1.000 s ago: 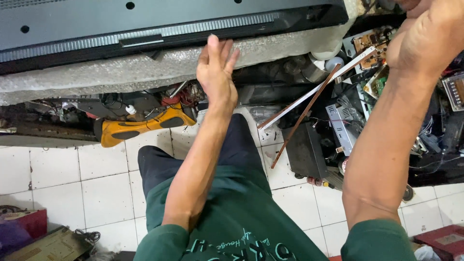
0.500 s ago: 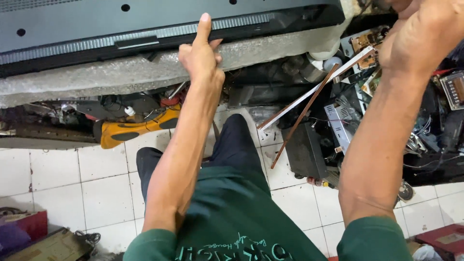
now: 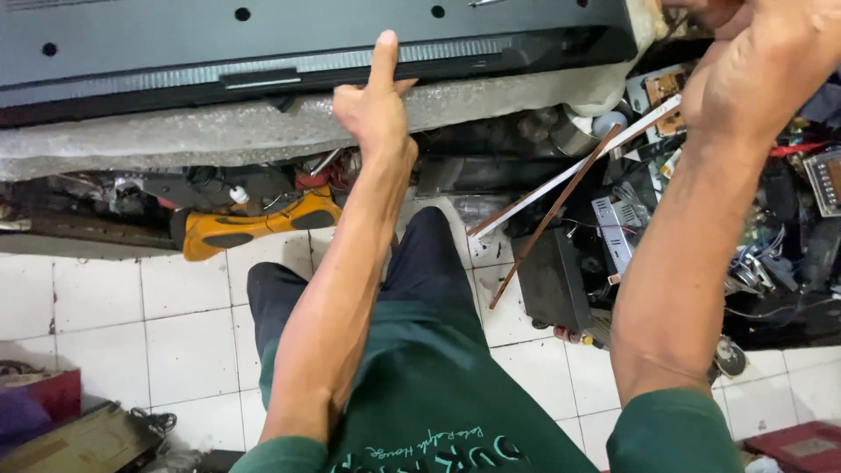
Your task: Using a screwdriver to remove screws from the back cover of a television on a repair bench.
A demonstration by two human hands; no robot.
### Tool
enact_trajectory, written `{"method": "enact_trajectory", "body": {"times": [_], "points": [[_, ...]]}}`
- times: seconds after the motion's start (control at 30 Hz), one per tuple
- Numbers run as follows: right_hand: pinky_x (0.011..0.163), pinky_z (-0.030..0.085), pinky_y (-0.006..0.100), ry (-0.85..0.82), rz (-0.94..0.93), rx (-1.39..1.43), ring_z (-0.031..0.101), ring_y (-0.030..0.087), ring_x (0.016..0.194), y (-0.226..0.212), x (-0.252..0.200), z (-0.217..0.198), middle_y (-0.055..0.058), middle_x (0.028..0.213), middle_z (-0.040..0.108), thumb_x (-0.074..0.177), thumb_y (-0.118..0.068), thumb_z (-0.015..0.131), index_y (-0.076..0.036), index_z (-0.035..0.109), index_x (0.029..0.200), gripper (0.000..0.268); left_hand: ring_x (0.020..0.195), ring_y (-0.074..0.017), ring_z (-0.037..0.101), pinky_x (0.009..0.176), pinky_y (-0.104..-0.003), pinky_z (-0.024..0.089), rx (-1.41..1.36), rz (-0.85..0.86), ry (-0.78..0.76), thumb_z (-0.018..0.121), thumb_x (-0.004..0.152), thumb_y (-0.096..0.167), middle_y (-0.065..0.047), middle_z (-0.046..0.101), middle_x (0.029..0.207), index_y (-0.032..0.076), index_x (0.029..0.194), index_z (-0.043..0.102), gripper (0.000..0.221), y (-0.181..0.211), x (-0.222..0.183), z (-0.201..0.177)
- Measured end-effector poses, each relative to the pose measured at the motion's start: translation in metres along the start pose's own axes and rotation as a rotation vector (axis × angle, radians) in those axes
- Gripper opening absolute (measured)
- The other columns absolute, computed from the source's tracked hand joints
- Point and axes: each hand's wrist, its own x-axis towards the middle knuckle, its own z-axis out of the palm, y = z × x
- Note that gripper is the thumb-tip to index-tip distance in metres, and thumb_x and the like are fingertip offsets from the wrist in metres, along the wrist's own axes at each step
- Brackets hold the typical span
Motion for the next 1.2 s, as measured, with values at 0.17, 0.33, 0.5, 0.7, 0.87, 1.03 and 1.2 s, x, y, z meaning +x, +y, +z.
{"method": "enact_trajectory", "body": {"times": [0.17, 0.33, 0.5, 0.7, 0.87, 1.03, 1.2], "points": [[0.098, 0.063, 0.027, -0.024, 0.023, 0.049, 0.075, 0.016, 0.095, 0.015, 0.007, 0.004, 0.003, 0.097, 0.075, 0.103, -0.041, 0.059, -0.017, 0.071, 0.1, 0.027, 0.069, -0.0245, 0.075, 0.051, -0.031, 0.056, -0.1, 0.013, -0.111, 0.072, 0.073, 0.047, -0.014, 0.063, 0.084, 0.006, 0.093, 0.044, 0.053, -0.015, 0.004, -0.013], [0.111, 0.052, 0.025, -0.18, -0.057, -0.113, 0.067, 0.012, 0.11, 0.052, 0.01, -0.014, 0.003, 0.112, 0.072, 0.109, -0.043, 0.044, -0.015, 0.067, 0.112, 0.037, 0.094, -0.025, 0.072, 0.069, -0.035, 0.063, -0.294, 0.155, -0.051, 0.072, 0.08, 0.044, -0.013, 0.067, 0.1, 0.006, 0.109, 0.058, 0.049, -0.038, 0.031, -0.058], [0.117, 0.054, 0.032, -0.35, -0.256, -0.181, 0.063, 0.024, 0.122, 0.039, 0.002, 0.0, 0.013, 0.129, 0.064, 0.125, -0.05, 0.029, -0.007, 0.057, 0.141, 0.054, 0.109, -0.0274, 0.063, 0.083, -0.04, 0.066, -0.308, 0.292, -0.016, 0.072, 0.088, 0.023, -0.016, 0.057, 0.116, 0.0, 0.119, 0.053, 0.044, -0.052, 0.072, -0.098], [0.113, 0.065, 0.027, -0.267, -0.097, -0.066, 0.072, 0.016, 0.108, -0.004, -0.016, 0.065, 0.003, 0.109, 0.07, 0.117, -0.048, 0.045, -0.015, 0.064, 0.119, 0.038, 0.103, -0.0353, 0.066, 0.096, -0.045, 0.063, -0.537, 0.18, -0.046, 0.045, 0.095, -0.02, -0.024, 0.051, 0.116, -0.011, 0.124, 0.049, 0.031, -0.023, 0.098, -0.109], [0.108, 0.065, 0.033, -0.313, -0.234, -0.086, 0.072, 0.023, 0.11, -0.03, -0.025, 0.098, 0.012, 0.11, 0.068, 0.124, -0.035, 0.043, -0.006, 0.063, 0.124, 0.035, 0.112, -0.0299, 0.063, 0.105, -0.042, 0.06, -0.368, 0.134, -0.126, 0.064, 0.093, 0.009, -0.022, 0.055, 0.128, -0.014, 0.136, 0.049, 0.051, 0.009, 0.059, -0.115], [0.097, 0.065, 0.05, -0.376, -0.447, 0.011, 0.07, 0.039, 0.105, -0.047, -0.026, 0.127, 0.028, 0.122, 0.063, 0.134, -0.022, 0.045, 0.0, 0.053, 0.138, 0.024, 0.131, -0.0425, 0.058, 0.103, -0.046, 0.06, 0.035, 0.244, -0.279, 0.061, 0.094, 0.021, -0.032, 0.044, 0.151, -0.01, 0.151, 0.034, 0.07, 0.025, 0.039, -0.135], [0.082, 0.066, 0.046, -0.358, -0.413, 0.109, 0.069, 0.036, 0.089, -0.062, -0.025, 0.158, 0.03, 0.116, 0.066, 0.129, -0.019, 0.051, 0.0, 0.051, 0.132, 0.02, 0.123, -0.0266, 0.065, 0.108, -0.039, 0.057, 0.586, 1.258, -0.211, 0.07, 0.103, 0.017, -0.013, 0.067, 0.13, 0.006, 0.133, 0.06, 0.034, 0.058, 0.064, -0.136]]}}
